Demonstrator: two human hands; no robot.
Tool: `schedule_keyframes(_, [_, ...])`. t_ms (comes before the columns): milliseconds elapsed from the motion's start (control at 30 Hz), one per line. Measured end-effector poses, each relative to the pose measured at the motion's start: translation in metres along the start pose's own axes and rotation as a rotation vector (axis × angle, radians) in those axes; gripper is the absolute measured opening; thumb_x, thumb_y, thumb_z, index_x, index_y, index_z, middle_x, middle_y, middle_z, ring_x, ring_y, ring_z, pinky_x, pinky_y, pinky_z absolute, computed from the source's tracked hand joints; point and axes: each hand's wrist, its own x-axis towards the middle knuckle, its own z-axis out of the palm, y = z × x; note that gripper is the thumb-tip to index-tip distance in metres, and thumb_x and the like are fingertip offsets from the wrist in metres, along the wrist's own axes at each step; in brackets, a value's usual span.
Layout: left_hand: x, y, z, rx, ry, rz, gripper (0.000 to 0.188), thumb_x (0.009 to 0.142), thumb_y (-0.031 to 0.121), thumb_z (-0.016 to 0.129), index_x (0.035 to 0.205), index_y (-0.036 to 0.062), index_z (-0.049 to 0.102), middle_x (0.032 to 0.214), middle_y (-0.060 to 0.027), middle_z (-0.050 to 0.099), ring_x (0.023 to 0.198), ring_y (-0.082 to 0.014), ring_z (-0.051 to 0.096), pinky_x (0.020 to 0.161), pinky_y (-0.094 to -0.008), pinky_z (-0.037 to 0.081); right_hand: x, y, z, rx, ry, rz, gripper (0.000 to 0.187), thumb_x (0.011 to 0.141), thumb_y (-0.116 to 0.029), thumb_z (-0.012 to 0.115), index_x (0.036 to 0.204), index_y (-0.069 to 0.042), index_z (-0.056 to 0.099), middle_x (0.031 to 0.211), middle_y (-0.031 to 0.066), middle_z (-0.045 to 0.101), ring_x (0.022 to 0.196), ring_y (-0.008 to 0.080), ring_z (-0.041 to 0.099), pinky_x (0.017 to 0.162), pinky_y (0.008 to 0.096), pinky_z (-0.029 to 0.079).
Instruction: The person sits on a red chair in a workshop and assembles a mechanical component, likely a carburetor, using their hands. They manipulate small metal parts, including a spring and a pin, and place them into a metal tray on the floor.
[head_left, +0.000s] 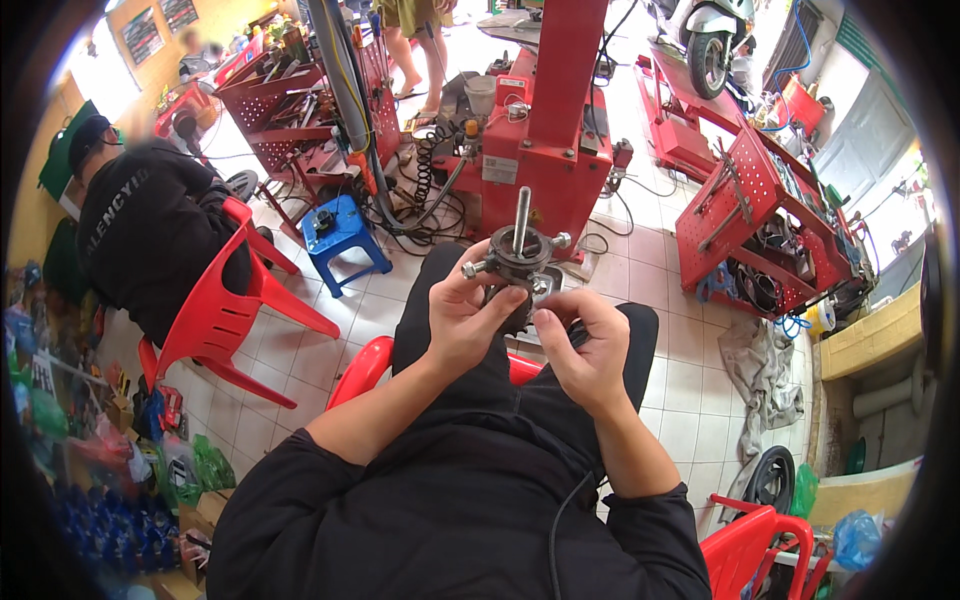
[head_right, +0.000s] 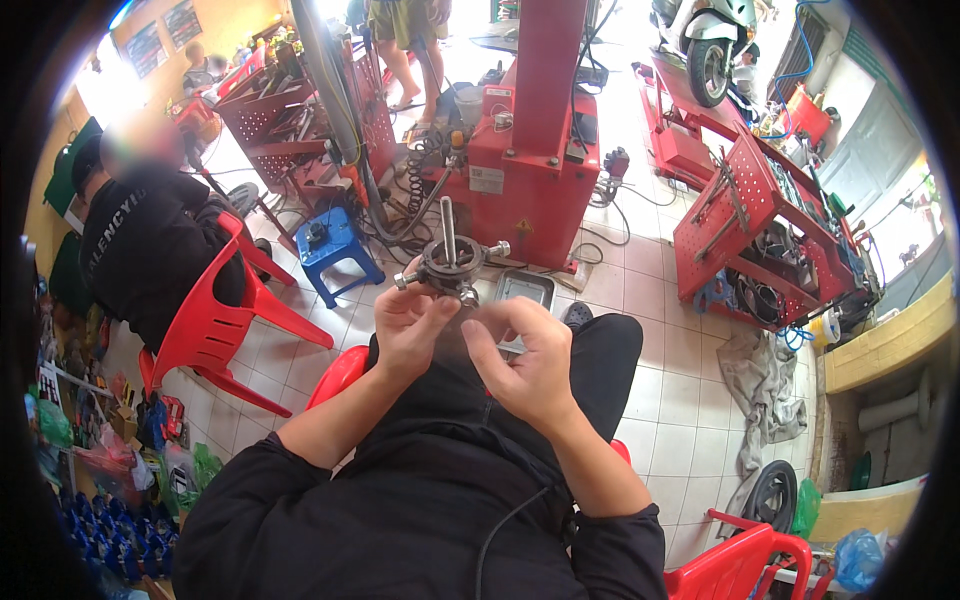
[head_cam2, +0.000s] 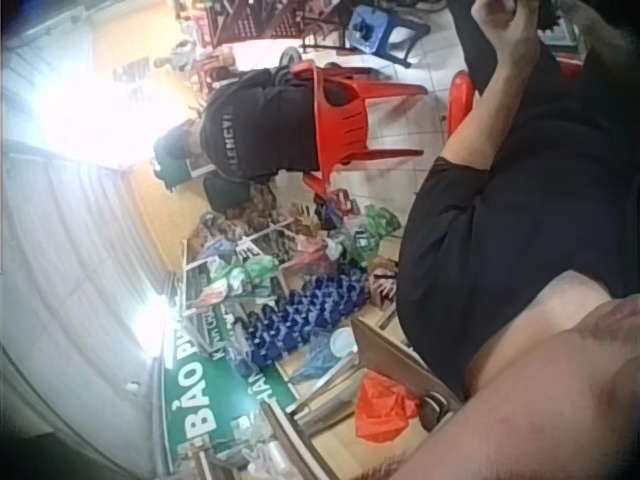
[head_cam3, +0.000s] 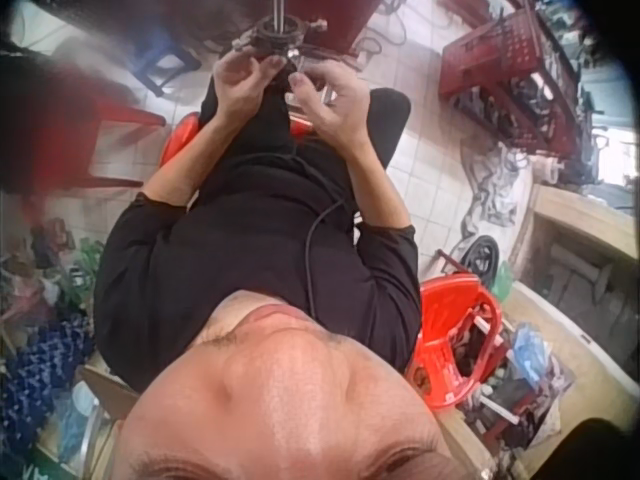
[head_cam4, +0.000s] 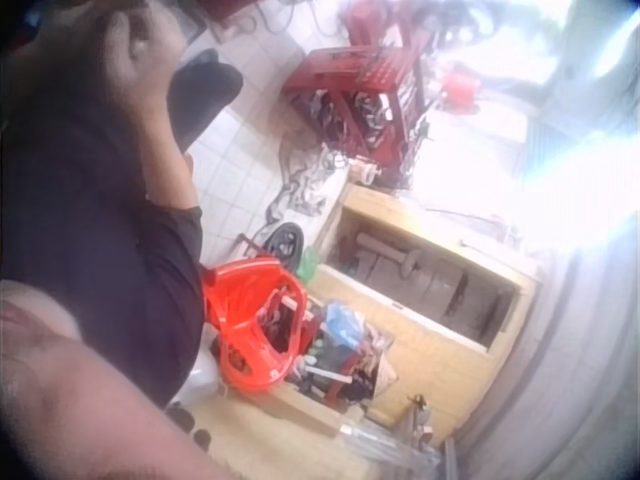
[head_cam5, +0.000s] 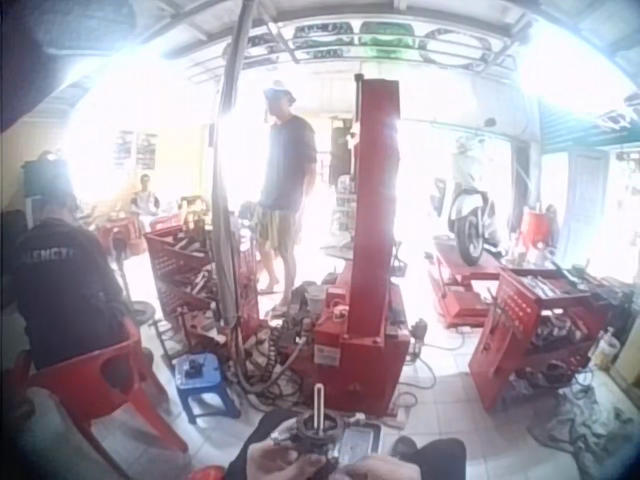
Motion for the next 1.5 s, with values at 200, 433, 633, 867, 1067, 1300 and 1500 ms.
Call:
schedule_keyframes(200, [-0.003,0.004,0.006,0.282,-0.021,0.090,0.025,0.074,0.003,0.074,0.099,0.0022,0.069,0.123,-0.0130,0.052,0.099,-0.0176,0.057,0.079,-0.0302,0.049,0.001,-0.010,0.010,-0.225,0.230,-0.064,0.024,0.072,-0.006,0.070,0.092,-0.001,0.060,0.067,0.0078,0.058,0.057,0.0180,0.057,0.053,0.0286,0.045])
schedule_keyframes(433, [-0.002,0.007,0.005,0.609,-0.076,0.205,0.028,0.069,0.000,0.076,0.097,0.0032,0.071,0.121,-0.0130,0.053,0.098,-0.0194,0.057,0.077,-0.0291,0.047,0.002,-0.010,0.004,-0.417,0.189,-0.134,0.019,0.074,-0.004,0.066,0.090,0.000,0.058,0.071,0.0092,0.058,0.060,0.0234,0.058,0.053,0.0328,0.044])
schedule_keyframes(633, [-0.003,0.005,0.006,0.721,-0.049,0.314,0.026,0.065,0.010,0.080,0.090,0.0070,0.074,0.116,-0.0144,0.057,0.100,-0.0227,0.056,0.075,-0.0305,0.045,0.001,-0.010,0.006,-0.286,0.146,-0.061,0.017,0.078,-0.001,0.060,0.093,0.002,0.055,0.075,0.0124,0.056,0.062,0.0261,0.056,0.054,0.0346,0.045])
schedule_keyframes(867, [-0.002,0.004,0.003,0.753,-0.056,0.451,0.025,0.063,0.011,0.081,0.087,0.0069,0.074,0.115,-0.0168,0.057,0.098,-0.0246,0.056,0.074,-0.0319,0.045,-0.001,-0.012,0.007,-0.168,0.137,-0.033,0.014,0.079,0.002,0.057,0.093,0.003,0.054,0.076,0.0136,0.056,0.062,0.0257,0.056,0.054,0.0340,0.045])
schedule_keyframes(1067, [0.000,0.004,0.002,0.732,-0.076,0.432,0.026,0.064,0.011,0.081,0.087,0.0051,0.073,0.116,-0.0169,0.057,0.096,-0.0240,0.057,0.076,-0.0313,0.045,0.003,-0.009,0.002,-0.373,0.136,-0.131,0.011,0.074,-0.006,0.061,0.081,-0.001,0.055,0.066,0.0109,0.053,0.053,0.0262,0.053,0.050,0.0350,0.042])
schedule_keyframes(1300, [-0.003,0.006,0.005,0.659,-0.063,0.290,0.025,0.067,0.010,0.079,0.091,0.0060,0.073,0.117,-0.0143,0.057,0.100,-0.0230,0.057,0.079,-0.0312,0.046,0.009,-0.007,-0.009,-0.591,0.014,-0.264,0.016,0.073,-0.014,0.060,0.069,-0.004,0.048,0.059,0.0096,0.046,0.051,0.0271,0.049,0.048,0.0377,0.039])
schedule_keyframes(1500, [-0.005,0.008,0.003,0.632,-0.061,0.262,0.025,0.068,0.011,0.079,0.092,0.0066,0.073,0.117,-0.0149,0.057,0.102,-0.0240,0.056,0.079,-0.0320,0.046,0.008,-0.010,-0.007,-0.475,-0.036,-0.175,0.015,0.077,-0.011,0.056,0.069,-0.002,0.047,0.060,0.0142,0.050,0.055,0.0315,0.053,0.051,0.0408,0.041])
